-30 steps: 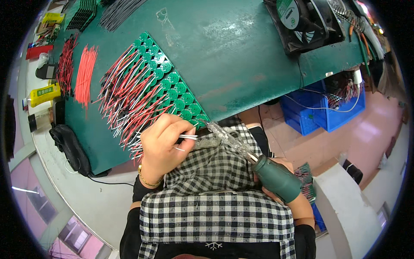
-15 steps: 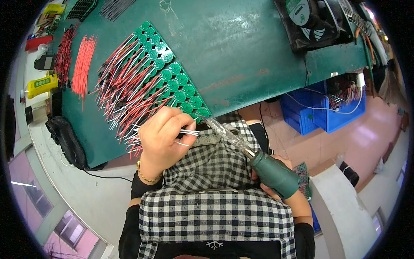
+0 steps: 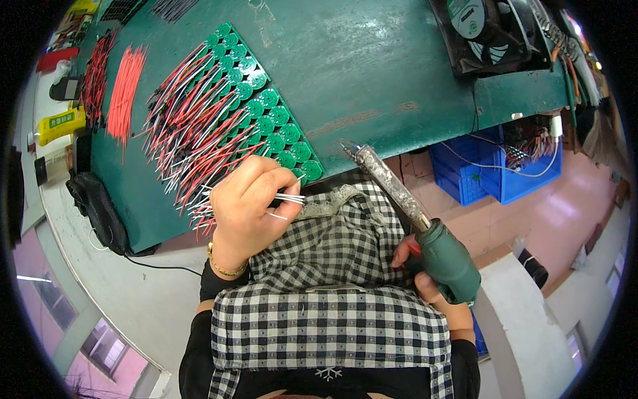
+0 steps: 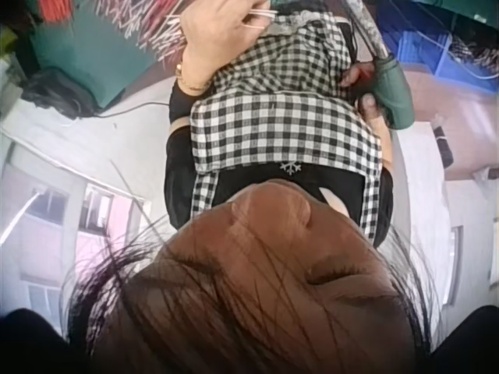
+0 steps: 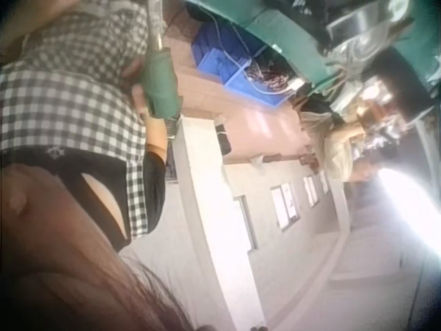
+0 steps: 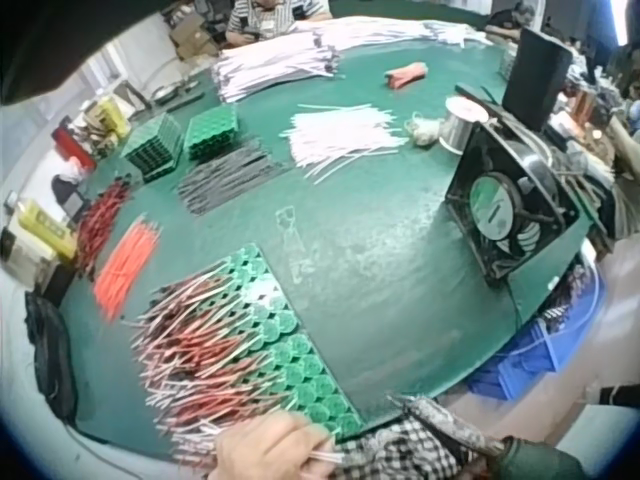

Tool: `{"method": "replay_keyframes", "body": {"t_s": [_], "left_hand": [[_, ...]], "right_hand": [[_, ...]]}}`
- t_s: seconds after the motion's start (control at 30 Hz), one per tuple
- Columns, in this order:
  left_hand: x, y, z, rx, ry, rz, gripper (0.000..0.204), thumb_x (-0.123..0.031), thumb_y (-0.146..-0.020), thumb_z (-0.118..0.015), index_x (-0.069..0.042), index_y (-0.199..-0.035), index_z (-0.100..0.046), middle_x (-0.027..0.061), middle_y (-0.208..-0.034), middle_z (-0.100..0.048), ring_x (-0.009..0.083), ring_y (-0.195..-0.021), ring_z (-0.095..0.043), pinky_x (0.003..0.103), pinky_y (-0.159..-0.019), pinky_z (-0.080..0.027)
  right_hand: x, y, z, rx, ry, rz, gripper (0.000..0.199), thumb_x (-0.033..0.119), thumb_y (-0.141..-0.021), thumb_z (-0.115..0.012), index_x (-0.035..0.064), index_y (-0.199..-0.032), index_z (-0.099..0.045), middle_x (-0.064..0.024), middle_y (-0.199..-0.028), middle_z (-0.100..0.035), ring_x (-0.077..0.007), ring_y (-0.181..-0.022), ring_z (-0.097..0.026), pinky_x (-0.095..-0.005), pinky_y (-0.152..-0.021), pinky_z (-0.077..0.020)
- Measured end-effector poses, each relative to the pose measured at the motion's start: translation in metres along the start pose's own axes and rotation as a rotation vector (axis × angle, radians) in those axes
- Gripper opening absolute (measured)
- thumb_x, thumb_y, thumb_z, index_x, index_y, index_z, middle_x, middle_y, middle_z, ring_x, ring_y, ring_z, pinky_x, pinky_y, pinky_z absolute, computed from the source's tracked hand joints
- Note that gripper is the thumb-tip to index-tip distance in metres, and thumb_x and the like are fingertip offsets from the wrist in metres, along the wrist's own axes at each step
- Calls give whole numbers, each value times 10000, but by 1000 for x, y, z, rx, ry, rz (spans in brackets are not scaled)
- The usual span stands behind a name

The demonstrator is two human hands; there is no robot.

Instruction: The person solders bundles of wires to a panel of circular circuit boards using a soldering iron, repeatedly picking up wires from piles on the table and attaching them to the boards.

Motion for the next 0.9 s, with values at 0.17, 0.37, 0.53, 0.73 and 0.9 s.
{"method": "replay_keyframes", "body": {"t_s": [0.17, 0.37, 0.53, 0.73, 0.9], "left_hand": [[0, 0, 2, 3, -21, 4, 215, -68, -608, -707, -102, -786, -590, 15, -737, -545, 183, -601, -564, 296, -485, -430], [5, -5, 25, 14, -44, -108, 326, 33, -653, -659, -44, -968, -628, 81, -809, -586, 252, -649, -564, 323, -559, -460], [6, 1, 23, 7, 37, 148, 198, -13, -772, -675, -39, -958, -616, 87, -785, -575, 255, -656, -598, 329, -552, -484], [2, -6, 16, -20, 16, 132, 168, 52, -733, -692, -30, -864, -626, 74, -806, -574, 181, -654, -540, 281, -556, -442], [3, -9, 13, -34, 89, 174, 177, 76, -692, -671, -33, -823, -621, 57, -741, -566, 177, -627, -545, 269, -539, -441]], "right_hand": [[-6, -2, -3, 15, -89, 66, 722, 643, -799, -621, -1, -1115, -533, -65, -867, -566, -187, -827, -581, -332, -773, -482], [-6, -6, -7, 40, -194, 8, 731, 629, -790, -644, 15, -1167, -521, -51, -870, -556, -175, -844, -560, -323, -791, -456], [2, -11, -7, 107, -173, 46, 688, 573, -814, -652, 29, -1212, -514, -54, -886, -568, -175, -843, -565, -320, -784, -462], [0, -16, -5, 180, -119, 124, 611, 503, -870, -610, 24, -1235, -505, -60, -894, -581, -168, -816, -567, -309, -755, -468], [1, -16, -4, 176, -79, 146, 564, 467, -888, -586, 18, -1221, -512, -52, -873, -587, -169, -786, -566, -307, -718, -463]]}}
Point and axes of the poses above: each hand's wrist, its own y-axis away from the middle knuckle, its own z-axis out of the back of the hand, x = y × z, the point moved 1 cm from there along -y, towards the middle knuckle
